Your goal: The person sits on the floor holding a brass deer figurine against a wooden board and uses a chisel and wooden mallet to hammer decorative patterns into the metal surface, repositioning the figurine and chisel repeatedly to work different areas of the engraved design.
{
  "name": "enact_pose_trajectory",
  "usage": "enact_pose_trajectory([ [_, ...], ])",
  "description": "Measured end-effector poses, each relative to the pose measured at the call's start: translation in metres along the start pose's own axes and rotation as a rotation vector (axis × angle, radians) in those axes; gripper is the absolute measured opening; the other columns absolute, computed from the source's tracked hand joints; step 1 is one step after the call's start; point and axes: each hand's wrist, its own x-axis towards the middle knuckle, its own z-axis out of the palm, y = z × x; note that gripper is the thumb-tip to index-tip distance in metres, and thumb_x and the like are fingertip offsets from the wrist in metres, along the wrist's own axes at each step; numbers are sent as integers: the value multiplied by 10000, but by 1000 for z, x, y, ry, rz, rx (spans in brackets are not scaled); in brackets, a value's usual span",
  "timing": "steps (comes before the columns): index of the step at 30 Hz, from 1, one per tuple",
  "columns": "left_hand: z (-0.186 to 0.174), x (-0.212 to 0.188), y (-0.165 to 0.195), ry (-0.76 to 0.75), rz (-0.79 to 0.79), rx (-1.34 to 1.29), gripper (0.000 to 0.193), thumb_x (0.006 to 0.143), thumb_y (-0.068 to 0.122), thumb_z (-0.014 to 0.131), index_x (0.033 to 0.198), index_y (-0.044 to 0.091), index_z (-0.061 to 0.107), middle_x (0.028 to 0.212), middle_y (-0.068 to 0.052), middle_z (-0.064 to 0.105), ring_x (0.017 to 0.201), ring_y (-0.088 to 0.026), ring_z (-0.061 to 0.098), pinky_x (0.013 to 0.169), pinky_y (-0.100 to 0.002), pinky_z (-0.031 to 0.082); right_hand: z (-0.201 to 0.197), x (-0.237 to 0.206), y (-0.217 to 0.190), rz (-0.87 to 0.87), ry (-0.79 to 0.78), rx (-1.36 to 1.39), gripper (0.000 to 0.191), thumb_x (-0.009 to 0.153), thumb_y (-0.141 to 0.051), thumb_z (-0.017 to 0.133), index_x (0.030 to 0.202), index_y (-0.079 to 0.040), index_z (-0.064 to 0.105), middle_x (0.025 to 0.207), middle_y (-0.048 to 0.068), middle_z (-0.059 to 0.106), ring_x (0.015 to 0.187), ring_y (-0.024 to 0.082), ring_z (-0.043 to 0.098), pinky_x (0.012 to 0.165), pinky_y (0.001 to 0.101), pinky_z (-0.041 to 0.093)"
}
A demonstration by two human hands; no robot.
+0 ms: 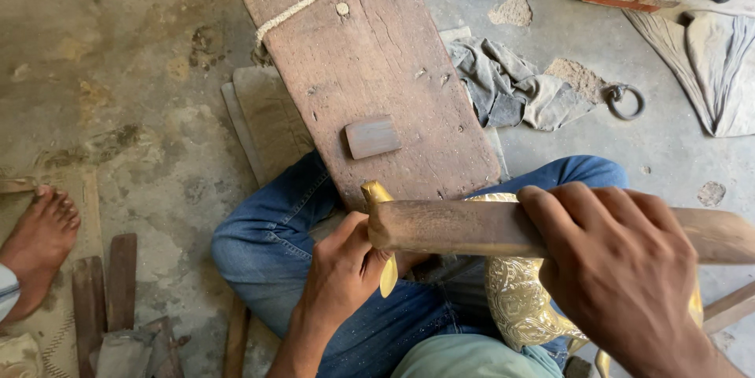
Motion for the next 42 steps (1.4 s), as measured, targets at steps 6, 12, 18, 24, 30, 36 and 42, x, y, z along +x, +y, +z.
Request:
enact_pose_trajectory([
  [6, 3, 2, -2, -87, -188, 63, 311, 880, 166, 832, 1122, 80, 656, 856, -109, 665, 707, -294, 722, 609, -404, 566, -5, 9, 2, -8, -125, -59, 402, 834, -156, 724, 1230, -201, 674, 932, -31, 687, 788, 204, 648, 757, 371, 502],
  [12, -6, 7, 3, -104, -46, 79, 270, 882, 50, 708, 1140, 25, 630, 964, -143, 679, 813, -327, 711, 660, -369, 580, 0, 10, 7, 57, -50, 134, 428, 715, -130, 729, 1134, -202, 686, 901, -10, 676, 896, 196, 676, 809, 371, 502],
  [18, -5, 22, -7, 429, -264, -448, 148, 1022, 55, 690, 1066, 23, 554, 953, -56, 662, 807, -117, 740, 715, -263, 639, 11, 15, 23, 297, -1, 394, 521, 699, -58, 757, 1214, -78, 678, 1057, 117, 745, 933, 314, 724, 800, 426, 572],
  [24, -7, 48, -9, 375, -255, -223, 241, 956, 118, 738, 1121, -15, 622, 936, -83, 717, 774, -109, 732, 639, -256, 591, 16, 28, 29, 305, 133, 480, 452, 790, -80, 789, 1219, -5, 666, 1016, 218, 741, 855, 341, 750, 736, 421, 589],
  [30, -16, 56, -2, 295, -135, 16, 300, 959, 168, 749, 1192, 27, 623, 942, -94, 697, 810, -243, 725, 689, -357, 569, -2, 62, 24, 157, 216, 498, 459, 885, -104, 784, 1302, 24, 642, 1136, 220, 718, 934, 308, 742, 790, 376, 595],
  [36, -13, 52, -2, 281, -68, 53, 246, 949, 200, 750, 1093, 42, 628, 908, -104, 665, 781, -274, 696, 661, -391, 544, -20, 107, -1, -13, 228, 518, 406, 850, -53, 751, 1243, 13, 671, 998, 168, 737, 769, 283, 729, 685, 404, 577],
  [42, -4, 44, 1, 438, -185, -86, 228, 952, 157, 744, 1083, 10, 630, 872, -94, 673, 725, -198, 706, 614, -330, 554, -26, 148, -15, -223, 231, 306, 385, 825, -32, 706, 1209, -54, 688, 976, 121, 738, 765, 260, 690, 638, 391, 554],
])
